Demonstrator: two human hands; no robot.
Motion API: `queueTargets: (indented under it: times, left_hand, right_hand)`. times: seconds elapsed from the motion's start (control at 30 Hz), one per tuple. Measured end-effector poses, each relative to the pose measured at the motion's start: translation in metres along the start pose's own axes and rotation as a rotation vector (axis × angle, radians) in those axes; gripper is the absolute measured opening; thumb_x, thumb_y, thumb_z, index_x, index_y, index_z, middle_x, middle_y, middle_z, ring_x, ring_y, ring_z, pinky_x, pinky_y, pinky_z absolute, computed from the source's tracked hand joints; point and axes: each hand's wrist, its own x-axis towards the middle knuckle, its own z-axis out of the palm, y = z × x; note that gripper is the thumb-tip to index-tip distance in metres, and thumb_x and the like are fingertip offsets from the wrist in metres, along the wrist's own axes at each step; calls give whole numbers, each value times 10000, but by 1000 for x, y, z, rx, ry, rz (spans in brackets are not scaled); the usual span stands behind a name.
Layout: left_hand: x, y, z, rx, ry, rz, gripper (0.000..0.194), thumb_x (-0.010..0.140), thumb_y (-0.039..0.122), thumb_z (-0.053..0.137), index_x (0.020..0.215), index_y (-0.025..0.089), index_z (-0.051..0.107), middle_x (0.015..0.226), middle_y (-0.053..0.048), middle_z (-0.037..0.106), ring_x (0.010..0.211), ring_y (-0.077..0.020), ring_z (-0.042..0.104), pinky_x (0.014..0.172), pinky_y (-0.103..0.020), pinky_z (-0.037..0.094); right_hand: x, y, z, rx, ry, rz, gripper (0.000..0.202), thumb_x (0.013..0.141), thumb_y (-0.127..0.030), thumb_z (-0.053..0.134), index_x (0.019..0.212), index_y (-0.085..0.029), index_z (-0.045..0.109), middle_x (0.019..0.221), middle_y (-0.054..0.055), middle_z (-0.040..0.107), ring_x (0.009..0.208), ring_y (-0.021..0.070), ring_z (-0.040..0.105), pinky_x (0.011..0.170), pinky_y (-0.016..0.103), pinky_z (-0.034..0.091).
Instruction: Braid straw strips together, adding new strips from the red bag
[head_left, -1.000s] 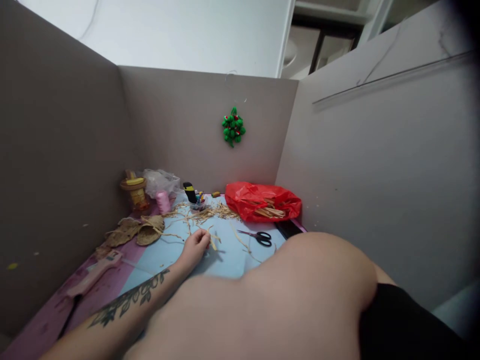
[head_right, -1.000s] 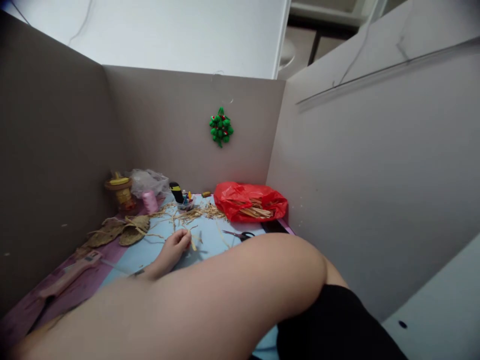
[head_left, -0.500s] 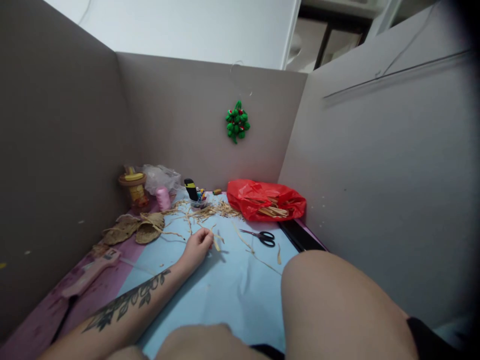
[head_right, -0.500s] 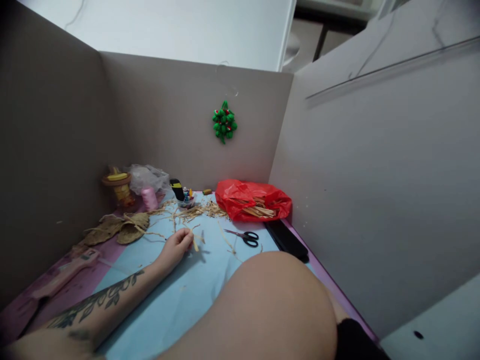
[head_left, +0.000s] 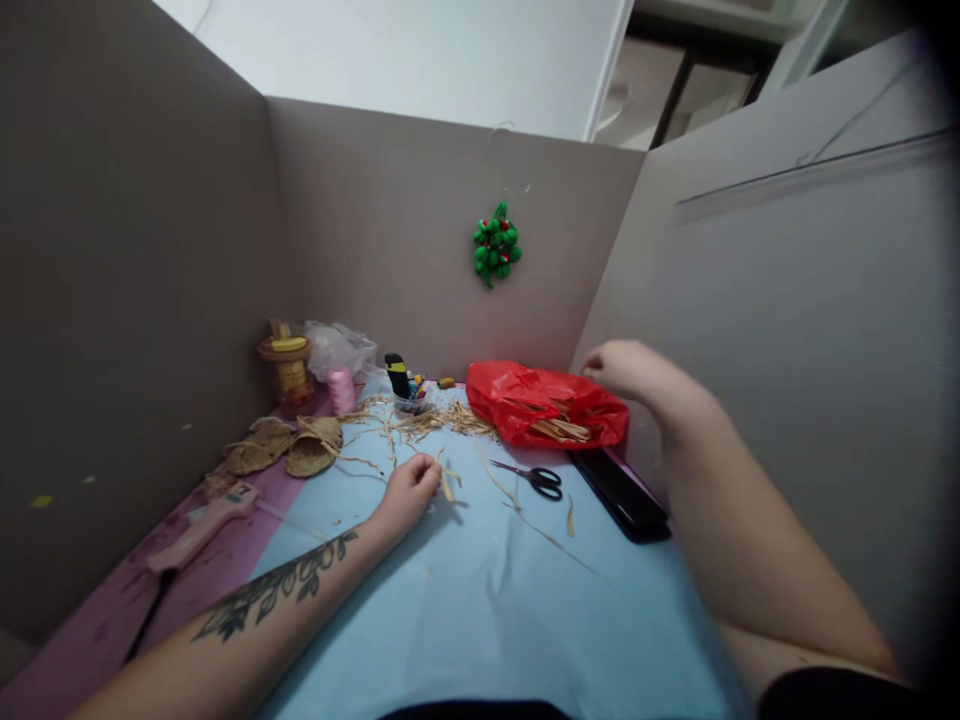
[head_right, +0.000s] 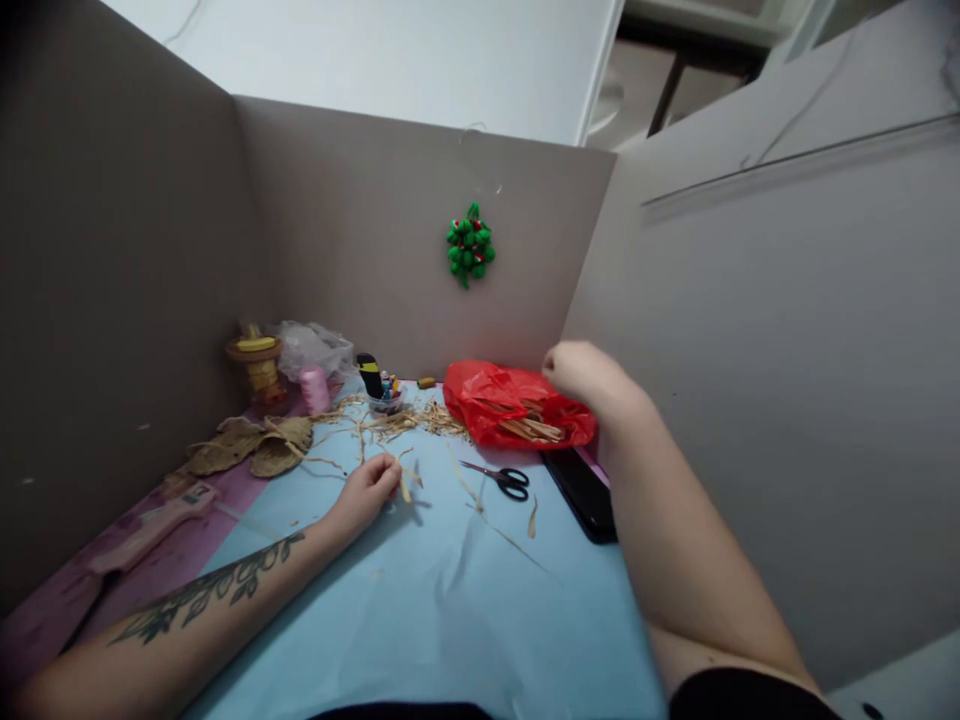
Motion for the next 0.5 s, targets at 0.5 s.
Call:
queueTargets:
  times: [0.5]
  left_hand:
    - [5,-10,-1,-40,27,-65,223,734,372,477,634,173,469,515,42,454,472,-96,399,475,-202,316]
  right_hand:
    - [79,4,74,112,-17,60,418,785,-203,522,1184,-79,531,1024,156,634,890,201,591,781,250,415]
